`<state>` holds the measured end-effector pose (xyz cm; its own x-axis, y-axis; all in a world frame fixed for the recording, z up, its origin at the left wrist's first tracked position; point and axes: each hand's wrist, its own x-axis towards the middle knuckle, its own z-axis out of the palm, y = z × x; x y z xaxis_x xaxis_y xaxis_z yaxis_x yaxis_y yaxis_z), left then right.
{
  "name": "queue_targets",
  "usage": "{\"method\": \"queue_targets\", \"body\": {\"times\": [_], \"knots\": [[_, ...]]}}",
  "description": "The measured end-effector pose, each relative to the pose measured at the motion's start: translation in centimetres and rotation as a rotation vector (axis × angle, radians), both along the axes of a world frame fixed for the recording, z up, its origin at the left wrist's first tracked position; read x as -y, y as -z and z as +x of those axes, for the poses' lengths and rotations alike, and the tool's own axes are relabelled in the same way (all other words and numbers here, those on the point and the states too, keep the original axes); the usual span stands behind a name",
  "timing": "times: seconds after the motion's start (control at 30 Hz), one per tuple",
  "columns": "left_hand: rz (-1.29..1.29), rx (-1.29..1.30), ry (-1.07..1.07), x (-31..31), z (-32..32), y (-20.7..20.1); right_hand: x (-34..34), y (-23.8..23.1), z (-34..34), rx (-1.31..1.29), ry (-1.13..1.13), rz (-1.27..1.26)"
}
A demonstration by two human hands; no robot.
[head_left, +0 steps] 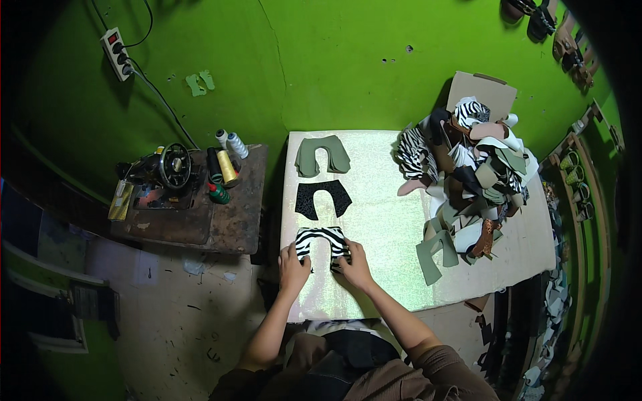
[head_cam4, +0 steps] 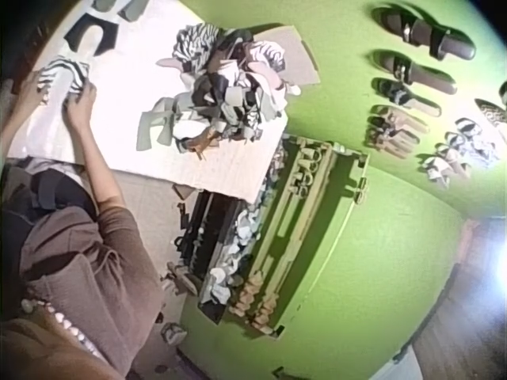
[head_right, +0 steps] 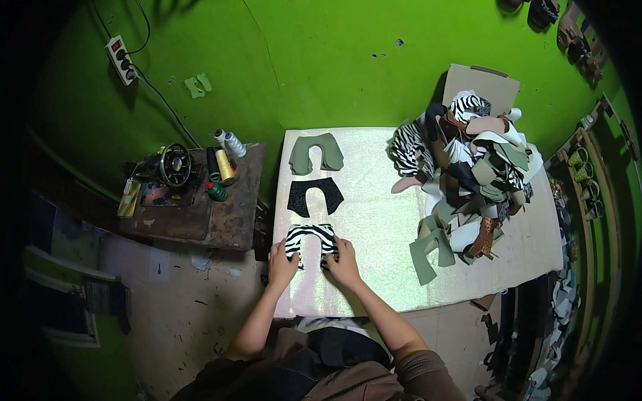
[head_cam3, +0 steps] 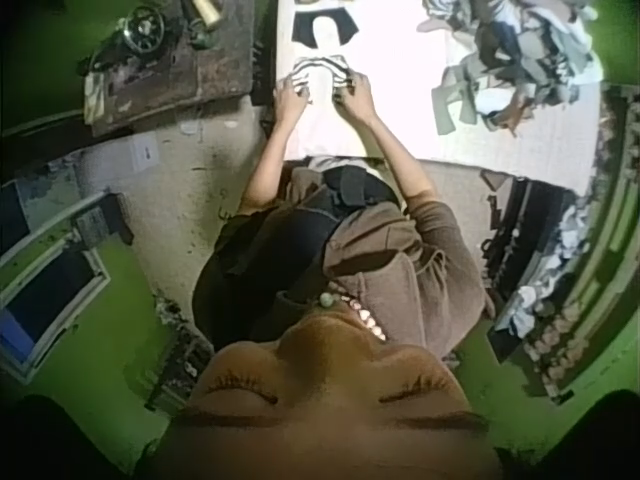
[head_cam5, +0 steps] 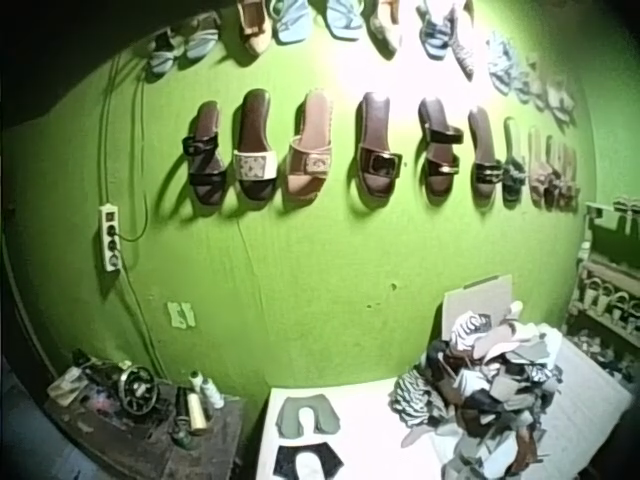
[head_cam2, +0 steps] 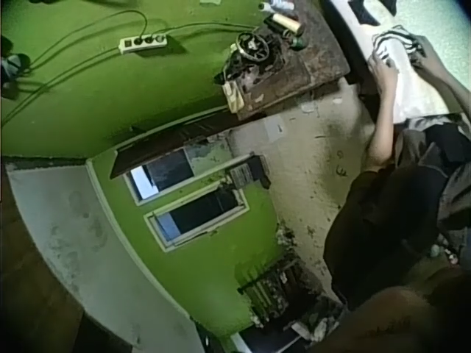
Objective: Organize and sort various patterned and solid-colored shoe component pieces on a work surface.
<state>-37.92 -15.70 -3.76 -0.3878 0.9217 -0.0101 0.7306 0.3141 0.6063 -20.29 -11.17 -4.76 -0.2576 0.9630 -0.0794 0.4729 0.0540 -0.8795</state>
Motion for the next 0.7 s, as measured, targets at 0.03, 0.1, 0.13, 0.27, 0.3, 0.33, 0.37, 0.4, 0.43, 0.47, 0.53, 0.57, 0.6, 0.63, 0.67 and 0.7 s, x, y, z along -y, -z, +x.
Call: {"method": "queue_targets", "body": {"times": [0.03,0.1,0.13,0.27,0.3,0.33,0.37,0.4,0.43,0.47,0.53,0.57,0.6,0.63,0.67,0.7], "knots": [[0.033,-0.038,-0.02,0.1,0.2,-0.1,0.1,-0.1,0.2,-0.01,0.006,0.017],[0.048,-0.077,0.01,-0.1,0.7,-0.5,0.2,0.0,0.7,-0.007,0.03,0.048],[0.061,-0.115,0.034,-0.2,1.0,-0.7,0.3,0.1,1.1,-0.004,0.049,0.078],[0.089,-0.168,0.108,-0.8,3.4,-1.3,0.6,-0.5,2.6,-0.036,0.056,0.064],[0.085,-0.153,0.112,-1.0,4.3,-1.4,0.6,-0.6,3.2,-0.049,0.046,0.075],[0.098,-0.12,0.131,-1.1,5.1,-1.3,0.7,-0.6,3.8,-0.062,0.036,0.085],[0.117,-0.115,0.162,-1.3,5.8,-1.3,0.6,-0.9,4.4,-0.063,0.042,0.089],[0.136,-0.109,0.191,-1.6,6.7,-1.3,0.5,-1.1,5.2,-0.067,0.053,0.101],[0.173,-0.129,0.22,-1.8,7.6,-1.3,0.4,-1.4,6.0,-0.07,0.063,0.112],[0.16,-0.116,0.251,-2.1,8.8,-1.7,0.1,-1.8,7.1,-0.069,0.07,0.114],[0.224,-0.078,0.288,-2.9,11.3,-2.1,-0.7,-2.8,9.8,-0.045,0.041,0.124],[0.226,-0.074,0.294,-3.4,12.6,-2.3,-1.0,-3.1,11.1,-0.023,0.099,0.17],[0.172,0.008,0.355,-4.0,13.9,-2.4,-1.5,-3.4,12.5,-0.019,0.105,0.171],[0.117,0.09,0.416,-4.5,15.3,-2.5,-2.0,-3.7,14.1,0.014,0.12,0.18],[0.116,0.096,0.421,-5.0,16.8,-2.3,-2.4,-4.0,15.8,0.047,0.134,0.187],[0.094,0.099,0.443,-5.5,18.3,-2.1,-2.8,-4.2,17.4,0.059,0.148,0.217]]}}
